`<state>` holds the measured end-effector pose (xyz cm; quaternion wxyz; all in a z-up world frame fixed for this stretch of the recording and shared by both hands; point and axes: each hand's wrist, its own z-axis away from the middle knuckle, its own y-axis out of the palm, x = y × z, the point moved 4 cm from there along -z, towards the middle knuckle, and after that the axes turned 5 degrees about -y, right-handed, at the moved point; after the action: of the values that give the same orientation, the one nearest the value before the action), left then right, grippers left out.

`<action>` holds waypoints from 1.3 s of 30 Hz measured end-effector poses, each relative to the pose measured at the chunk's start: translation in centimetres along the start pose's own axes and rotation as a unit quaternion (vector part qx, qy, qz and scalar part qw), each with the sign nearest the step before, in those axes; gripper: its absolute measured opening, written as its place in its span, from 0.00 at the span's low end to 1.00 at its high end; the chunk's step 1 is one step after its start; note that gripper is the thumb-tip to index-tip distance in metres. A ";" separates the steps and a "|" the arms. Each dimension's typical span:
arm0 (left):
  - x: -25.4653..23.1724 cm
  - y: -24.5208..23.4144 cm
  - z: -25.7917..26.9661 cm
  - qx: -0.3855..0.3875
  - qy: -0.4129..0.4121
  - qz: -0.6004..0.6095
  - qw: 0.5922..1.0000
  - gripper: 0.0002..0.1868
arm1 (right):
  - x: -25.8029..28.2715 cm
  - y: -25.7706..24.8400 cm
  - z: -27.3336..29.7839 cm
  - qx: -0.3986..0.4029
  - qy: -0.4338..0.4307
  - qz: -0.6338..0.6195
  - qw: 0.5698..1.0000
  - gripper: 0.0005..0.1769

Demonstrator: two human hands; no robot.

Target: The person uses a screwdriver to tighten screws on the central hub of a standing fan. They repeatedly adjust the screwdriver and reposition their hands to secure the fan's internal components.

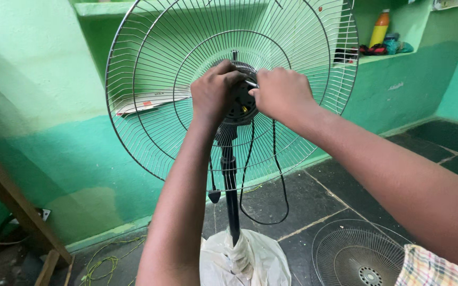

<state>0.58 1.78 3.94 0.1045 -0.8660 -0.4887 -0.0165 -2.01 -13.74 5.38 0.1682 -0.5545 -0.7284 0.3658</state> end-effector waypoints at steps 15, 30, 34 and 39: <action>0.9 0.7 -1.1 0.059 -0.006 0.008 0.998 0.09 | -0.9 -0.4 1.4 -0.067 -0.028 -0.048 0.996 0.18; 0.4 -0.3 -1.2 -0.001 0.003 0.018 1.000 0.06 | 0.3 -2.3 0.5 -0.060 -0.057 0.038 0.996 0.13; 0.5 0.0 -1.0 0.001 0.000 0.006 1.000 0.06 | 0.4 -2.2 0.5 -0.060 -0.064 0.063 0.994 0.13; 0.3 0.0 -0.9 0.002 0.001 0.022 1.000 0.07 | 0.4 -1.5 0.5 -0.061 -0.064 0.076 0.993 0.16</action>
<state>0.81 1.87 4.88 0.1072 -0.8762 -0.4696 -0.0137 -3.53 -13.73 6.04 0.0587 -0.5928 -0.7147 0.3667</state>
